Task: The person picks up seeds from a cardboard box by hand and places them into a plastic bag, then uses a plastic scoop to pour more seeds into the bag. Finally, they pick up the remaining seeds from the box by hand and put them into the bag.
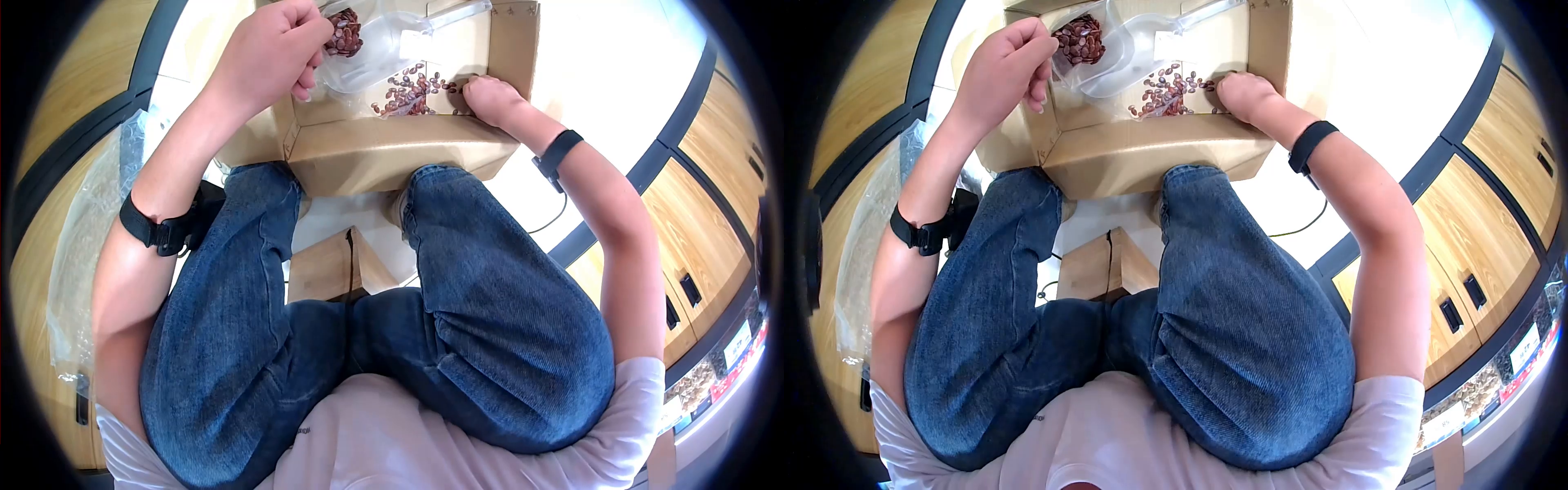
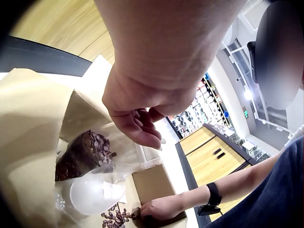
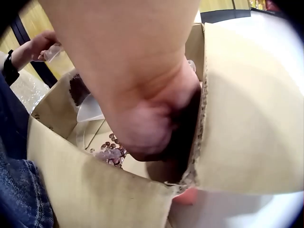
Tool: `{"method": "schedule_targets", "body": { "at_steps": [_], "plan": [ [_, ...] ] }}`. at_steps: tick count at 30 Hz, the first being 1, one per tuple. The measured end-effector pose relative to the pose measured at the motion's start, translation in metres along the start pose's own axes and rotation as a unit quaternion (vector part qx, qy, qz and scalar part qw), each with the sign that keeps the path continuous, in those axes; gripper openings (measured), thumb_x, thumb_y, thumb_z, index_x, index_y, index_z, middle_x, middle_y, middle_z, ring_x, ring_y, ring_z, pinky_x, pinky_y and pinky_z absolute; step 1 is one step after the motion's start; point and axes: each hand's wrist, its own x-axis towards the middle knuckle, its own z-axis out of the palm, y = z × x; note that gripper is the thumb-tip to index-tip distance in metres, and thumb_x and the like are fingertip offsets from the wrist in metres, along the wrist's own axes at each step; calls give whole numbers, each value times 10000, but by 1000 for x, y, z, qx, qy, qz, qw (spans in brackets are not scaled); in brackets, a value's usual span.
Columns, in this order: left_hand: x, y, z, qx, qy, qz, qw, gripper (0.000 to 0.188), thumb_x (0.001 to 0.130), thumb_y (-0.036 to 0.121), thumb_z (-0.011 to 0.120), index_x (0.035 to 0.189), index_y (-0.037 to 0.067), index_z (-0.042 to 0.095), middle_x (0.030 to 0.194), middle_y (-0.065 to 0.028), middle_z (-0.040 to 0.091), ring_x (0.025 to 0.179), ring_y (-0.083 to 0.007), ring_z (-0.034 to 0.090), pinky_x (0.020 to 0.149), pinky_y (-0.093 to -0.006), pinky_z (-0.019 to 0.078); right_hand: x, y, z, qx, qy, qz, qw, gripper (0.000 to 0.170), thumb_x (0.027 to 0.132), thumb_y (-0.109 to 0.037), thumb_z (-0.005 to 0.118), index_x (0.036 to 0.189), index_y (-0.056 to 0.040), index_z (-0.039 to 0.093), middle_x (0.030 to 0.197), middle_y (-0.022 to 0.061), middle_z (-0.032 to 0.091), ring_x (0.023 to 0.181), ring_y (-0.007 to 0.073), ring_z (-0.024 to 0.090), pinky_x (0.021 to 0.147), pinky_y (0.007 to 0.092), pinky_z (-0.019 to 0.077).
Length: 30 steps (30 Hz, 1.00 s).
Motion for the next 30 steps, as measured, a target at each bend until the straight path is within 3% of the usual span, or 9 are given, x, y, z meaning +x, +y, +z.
{"method": "schedule_targets", "body": {
  "at_steps": [6, 8, 11, 14, 15, 18, 21, 27, 30],
  "plan": [
    [-1, 2, -2, 12, -4, 8, 1000, 261, 952, 232, 526, 740, 85, 483, 622, 14, 515, 478, -60, 523, 440, -215, 460, 0, 0, -5, 54, -110, -63, 990, 216, 869, -61, 508, 929, 35, 692, 984, 215, 686, 975, 352, 656, 838, 405, 526],
    [-4, 11, -2, 0, 6, -39, 999, 152, 908, 113, 519, 779, 33, 533, 621, -48, 563, 471, -122, 566, 436, -260, 496, 0, -1, -10, 95, -149, -76, 981, 214, 838, -61, 547, 953, 52, 688, 994, 223, 680, 958, 376, 645, 828, 414, 509],
    [-5, 10, -3, -24, 9, -40, 999, 161, 909, 112, 517, 767, 35, 523, 616, -43, 557, 464, -122, 559, 431, -259, 488, 11, 2, -10, 125, -204, -63, 969, 225, 816, -75, 572, 963, 40, 698, 1017, 221, 675, 950, 386, 638, 825, 419, 495],
    [-4, 6, -5, -17, 3, -7, 1000, 162, 917, 105, 509, 768, 41, 511, 611, -44, 554, 461, -123, 557, 422, -261, 479, 17, 10, 2, 178, -203, -44, 962, 232, 812, -94, 578, 962, 28, 706, 1025, 219, 674, 954, 383, 636, 832, 416, 491],
    [-5, 5, -5, -18, 0, -9, 1000, 162, 917, 105, 509, 768, 41, 511, 611, -44, 554, 461, -123, 557, 422, -261, 479, 19, 10, 7, 176, -199, -20, 964, 223, 792, -51, 576, 949, -49, 735, 967, 157, 704, 915, 305, 660, 821, 368, 510],
    [-4, 4, -5, -39, -3, -19, 999, 163, 925, 101, 504, 771, 47, 503, 606, -45, 552, 458, -124, 557, 417, -262, 473, 16, 10, 14, 159, -188, -10, 969, 186, 759, -78, 642, 915, -65, 743, 918, 133, 714, 877, 283, 670, 799, 362, 519],
    [-4, 2, -6, -45, -8, -15, 999, 164, 930, 106, 505, 776, 49, 500, 601, -45, 551, 454, -127, 556, 419, -262, 474, 9, 8, 17, 182, -131, -8, 974, 169, 722, -88, 697, 882, -67, 747, 861, 111, 718, 822, 265, 677, 764, 357, 528],
    [-1, 1, -5, -39, -10, -12, 999, 175, 937, 106, 494, 771, 51, 500, 596, -43, 549, 454, -130, 556, 425, -260, 470, 1, 8, 11, 243, -99, -18, 965, 149, 663, -88, 729, 809, -79, 754, 816, 130, 709, 781, 283, 679, 736, 368, 537],
    [2, -5, -5, 13, -8, 15, 1000, 272, 955, 239, 527, 735, 85, 480, 619, 14, 511, 477, -60, 523, 446, -215, 461, 5, 9, 11, 229, -111, -20, 967, 164, 669, -62, 726, 830, -74, 751, 801, 100, 713, 768, 257, 674, 717, 353, 533]
  ]
}}
